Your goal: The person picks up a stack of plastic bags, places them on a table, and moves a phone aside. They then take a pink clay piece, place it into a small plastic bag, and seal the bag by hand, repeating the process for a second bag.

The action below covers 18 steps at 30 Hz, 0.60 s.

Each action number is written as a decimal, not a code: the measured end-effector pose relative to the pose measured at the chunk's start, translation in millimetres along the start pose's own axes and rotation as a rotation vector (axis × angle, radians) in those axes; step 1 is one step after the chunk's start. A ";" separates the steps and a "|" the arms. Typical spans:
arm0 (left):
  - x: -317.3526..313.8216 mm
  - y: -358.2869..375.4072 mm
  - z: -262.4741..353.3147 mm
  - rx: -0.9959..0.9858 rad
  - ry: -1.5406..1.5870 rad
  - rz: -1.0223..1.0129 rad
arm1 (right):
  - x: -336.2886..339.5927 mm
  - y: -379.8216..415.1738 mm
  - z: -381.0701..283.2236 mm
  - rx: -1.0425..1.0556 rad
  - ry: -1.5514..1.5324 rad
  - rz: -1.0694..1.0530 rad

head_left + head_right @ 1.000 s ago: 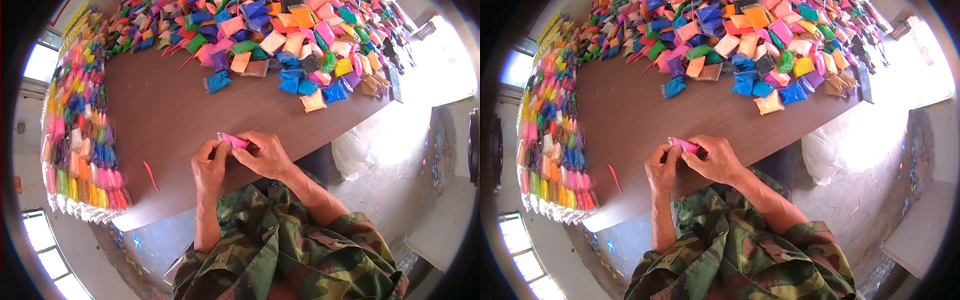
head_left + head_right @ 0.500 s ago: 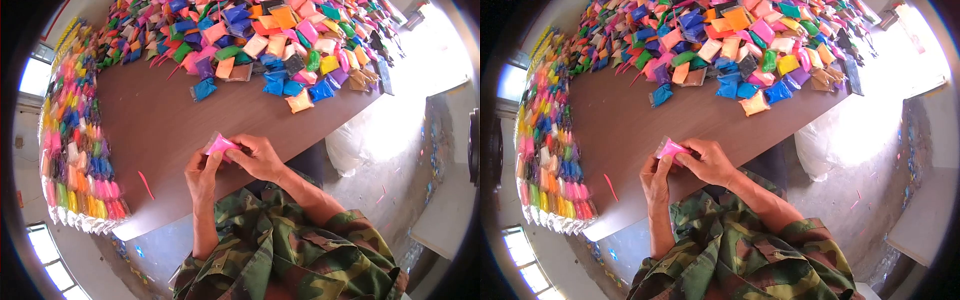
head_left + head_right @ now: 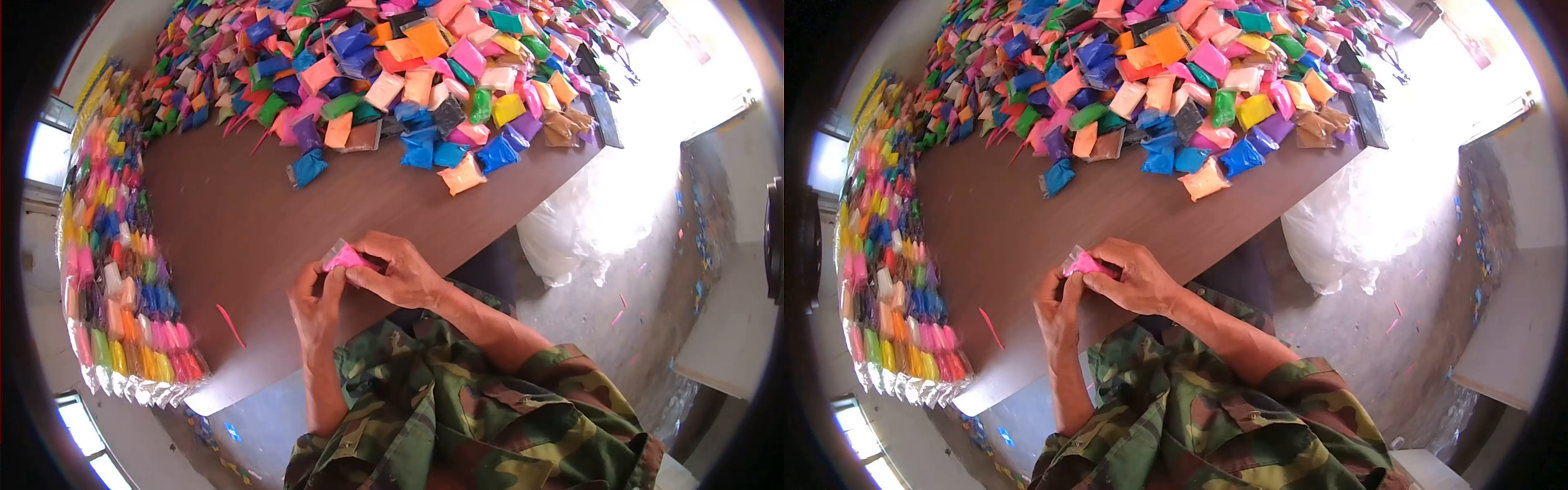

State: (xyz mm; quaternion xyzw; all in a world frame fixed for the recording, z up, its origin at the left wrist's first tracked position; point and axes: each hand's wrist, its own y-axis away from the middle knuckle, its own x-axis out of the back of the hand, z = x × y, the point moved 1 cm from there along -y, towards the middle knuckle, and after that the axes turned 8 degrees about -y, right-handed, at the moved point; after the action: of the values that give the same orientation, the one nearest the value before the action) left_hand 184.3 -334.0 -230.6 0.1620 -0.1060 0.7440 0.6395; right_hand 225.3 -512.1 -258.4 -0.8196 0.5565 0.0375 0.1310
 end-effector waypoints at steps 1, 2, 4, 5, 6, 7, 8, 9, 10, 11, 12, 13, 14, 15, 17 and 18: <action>-2.7 2.5 -6.8 0.025 0.043 0.012 | -0.2 0.2 -4.4 0.012 -0.019 0.002; -5.2 3.9 -10.8 0.051 0.087 0.024 | 0.2 0.9 -6.8 0.023 -0.038 0.004; -10.4 4.5 -11.1 0.053 0.312 -0.016 | 3.2 2.3 -1.5 -0.014 -0.042 0.037; -12.7 5.1 -10.6 0.054 0.424 -0.035 | 3.9 2.4 0.4 -0.032 -0.045 0.051; -16.1 5.9 -8.7 0.057 0.382 -0.017 | 3.9 1.5 0.3 -0.024 -0.061 0.068; -20.5 6.9 -6.2 0.061 0.339 -0.001 | 3.6 0.4 0.3 -0.016 -0.077 0.086; -22.7 7.5 -5.2 0.066 0.295 0.015 | 3.2 0.3 0.9 -0.008 -0.095 0.104; -22.2 7.2 -5.8 0.053 0.261 0.015 | 2.8 1.1 3.4 -0.028 -0.140 0.103; -21.1 6.2 -6.5 0.039 0.227 0.016 | 3.0 1.5 6.7 -0.047 -0.185 0.101; -20.4 5.3 -6.6 0.024 0.193 0.017 | 2.8 1.3 8.6 -0.065 -0.229 0.099; -21.0 5.1 -6.0 0.021 0.209 0.023 | 2.3 0.7 8.2 -0.074 -0.251 0.102; -22.7 4.9 -5.1 0.017 0.226 0.028 | 2.1 -0.3 7.1 -0.081 -0.271 0.105; -24.3 4.7 -4.4 0.013 0.243 0.032 | 2.2 -0.8 6.5 -0.089 -0.292 0.110; -25.3 4.1 -4.7 0.021 0.204 0.047 | 2.2 -1.4 7.1 -0.058 -0.234 0.121; -27.0 1.8 -7.2 0.038 0.126 0.079 | 1.9 -3.3 11.3 0.001 -0.120 0.140; -27.8 1.2 -8.6 0.040 0.118 0.059 | 2.9 -2.6 13.9 -0.010 -0.172 0.151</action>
State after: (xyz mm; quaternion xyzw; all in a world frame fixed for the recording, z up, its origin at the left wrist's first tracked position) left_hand 185.9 -356.6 -249.1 0.1275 -0.0579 0.7727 0.6192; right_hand 230.0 -510.3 -272.0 -0.7698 0.6031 0.1201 0.1711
